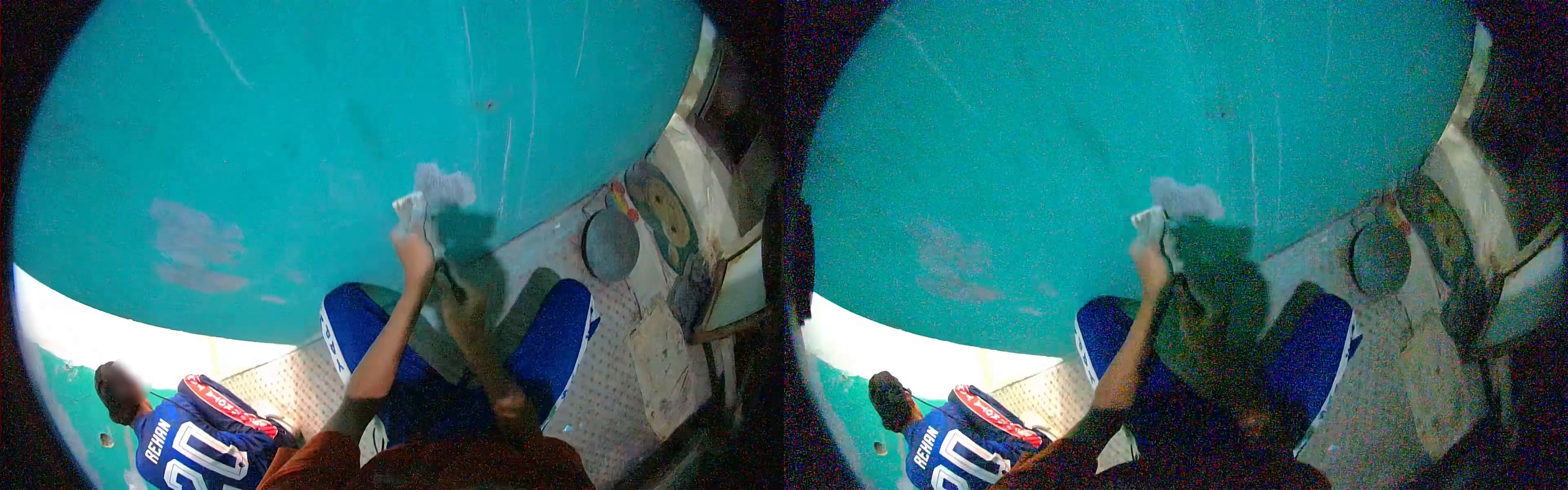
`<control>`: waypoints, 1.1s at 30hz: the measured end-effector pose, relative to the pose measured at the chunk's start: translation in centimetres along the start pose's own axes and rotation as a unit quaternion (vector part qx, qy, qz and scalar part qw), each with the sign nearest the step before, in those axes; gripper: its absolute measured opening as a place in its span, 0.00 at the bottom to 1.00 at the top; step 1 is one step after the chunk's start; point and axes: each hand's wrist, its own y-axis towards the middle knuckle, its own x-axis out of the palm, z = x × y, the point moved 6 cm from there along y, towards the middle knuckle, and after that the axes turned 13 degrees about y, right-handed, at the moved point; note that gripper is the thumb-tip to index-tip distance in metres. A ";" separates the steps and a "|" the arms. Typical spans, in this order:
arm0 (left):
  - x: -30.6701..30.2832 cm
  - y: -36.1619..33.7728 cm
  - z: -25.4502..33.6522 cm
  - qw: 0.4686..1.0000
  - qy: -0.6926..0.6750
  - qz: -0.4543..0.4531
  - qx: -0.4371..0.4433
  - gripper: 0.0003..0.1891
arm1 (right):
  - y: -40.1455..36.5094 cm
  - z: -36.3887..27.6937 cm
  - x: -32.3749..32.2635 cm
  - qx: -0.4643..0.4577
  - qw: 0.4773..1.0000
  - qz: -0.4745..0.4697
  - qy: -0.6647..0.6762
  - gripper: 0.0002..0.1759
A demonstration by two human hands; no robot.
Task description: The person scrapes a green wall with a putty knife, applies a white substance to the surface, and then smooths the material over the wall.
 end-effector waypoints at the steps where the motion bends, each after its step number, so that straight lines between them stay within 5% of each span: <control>1: -0.1 0.3 0.6 1.000 -0.003 -0.013 -0.003 0.18 | 0.0 0.1 0.1 0.002 1.000 0.013 0.027 0.17; 5: -0.1 -0.2 2.0 0.976 -0.076 -0.084 -0.184 0.16 | 0.1 -0.6 -0.5 0.081 0.997 0.006 0.007 0.17; 8: 0.2 -0.5 -1.9 0.994 0.040 -0.081 -0.055 0.12 | -0.2 0.5 -0.3 0.007 1.000 0.007 0.002 0.17; 10: 0.0 0.9 1.1 0.996 0.048 -0.066 -0.019 0.14 | 0.8 -1.7 0.2 0.034 0.999 0.007 0.036 0.17; 14: -0.2 -0.7 -1.2 0.977 -0.003 -0.110 -0.185 0.16 | -0.3 1.0 -0.2 0.037 0.999 0.011 0.031 0.18; 18: -0.2 0.7 0.7 0.997 -0.014 -0.057 -0.050 0.16 | -0.1 -0.4 0.1 0.044 0.999 0.006 0.028 0.18; 21: 0.4 0.3 -1.8 0.977 -0.028 -0.111 -0.178 0.14 | 0.6 -1.4 0.0 0.028 0.999 0.028 0.025 0.18; 23: 0.0 1.1 0.3 0.992 -0.008 -0.094 -0.078 0.14 | 0.3 -0.1 0.5 0.020 0.999 0.022 0.042 0.19; 26: -0.3 1.2 1.3 0.992 -0.025 -0.084 -0.091 0.15 | 1.0 -1.9 0.2 0.115 0.993 -0.007 0.014 0.19; 30: 0.2 0.7 0.2 0.998 0.002 -0.046 -0.031 0.16 | 0.6 -1.5 0.0 0.007 0.999 0.035 0.027 0.18; 33: 0.3 1.6 2.5 0.974 -0.081 -0.124 -0.169 0.13 | 1.0 -2.8 0.0 0.010 1.000 0.022 0.015 0.18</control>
